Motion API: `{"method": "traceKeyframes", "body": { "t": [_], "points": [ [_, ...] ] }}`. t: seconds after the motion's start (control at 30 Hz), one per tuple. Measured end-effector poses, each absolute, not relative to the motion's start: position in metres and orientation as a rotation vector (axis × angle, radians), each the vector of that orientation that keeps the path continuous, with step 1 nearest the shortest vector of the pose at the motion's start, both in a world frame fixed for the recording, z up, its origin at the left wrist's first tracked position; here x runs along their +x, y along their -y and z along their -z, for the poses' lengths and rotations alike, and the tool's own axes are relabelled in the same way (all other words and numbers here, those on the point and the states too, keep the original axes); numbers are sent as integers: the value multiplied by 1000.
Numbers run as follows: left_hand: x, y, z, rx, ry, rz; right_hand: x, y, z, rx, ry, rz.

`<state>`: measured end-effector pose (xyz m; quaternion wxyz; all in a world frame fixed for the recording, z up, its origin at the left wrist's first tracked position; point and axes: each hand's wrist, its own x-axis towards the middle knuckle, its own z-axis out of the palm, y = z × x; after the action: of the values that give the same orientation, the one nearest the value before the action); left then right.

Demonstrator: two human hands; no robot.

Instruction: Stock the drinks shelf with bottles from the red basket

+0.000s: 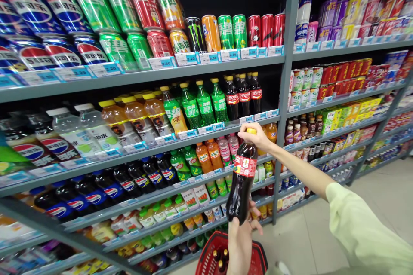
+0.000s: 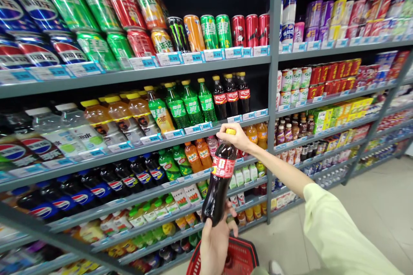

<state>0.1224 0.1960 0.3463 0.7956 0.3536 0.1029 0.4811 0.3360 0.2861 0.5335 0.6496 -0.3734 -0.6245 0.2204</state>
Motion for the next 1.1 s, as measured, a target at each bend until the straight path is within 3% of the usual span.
{"method": "traceKeyframes", "body": {
  "t": [0.33,0.6,0.77,1.1],
  "points": [
    [120,-198,-344,1301,-721,-1452,325,-291,-525,-869,1347,-525],
    [103,-229,-325,2340,-657,-1909,312,-295,-517,-824,1160,-804],
    [111,-225,-314,2182,-759,-1969,305,-292,-509,-831,989,-1009],
    [139,-242,-322,2148,-557,-1817,343,-286,-506,-871,962,-975]
  ]
}}
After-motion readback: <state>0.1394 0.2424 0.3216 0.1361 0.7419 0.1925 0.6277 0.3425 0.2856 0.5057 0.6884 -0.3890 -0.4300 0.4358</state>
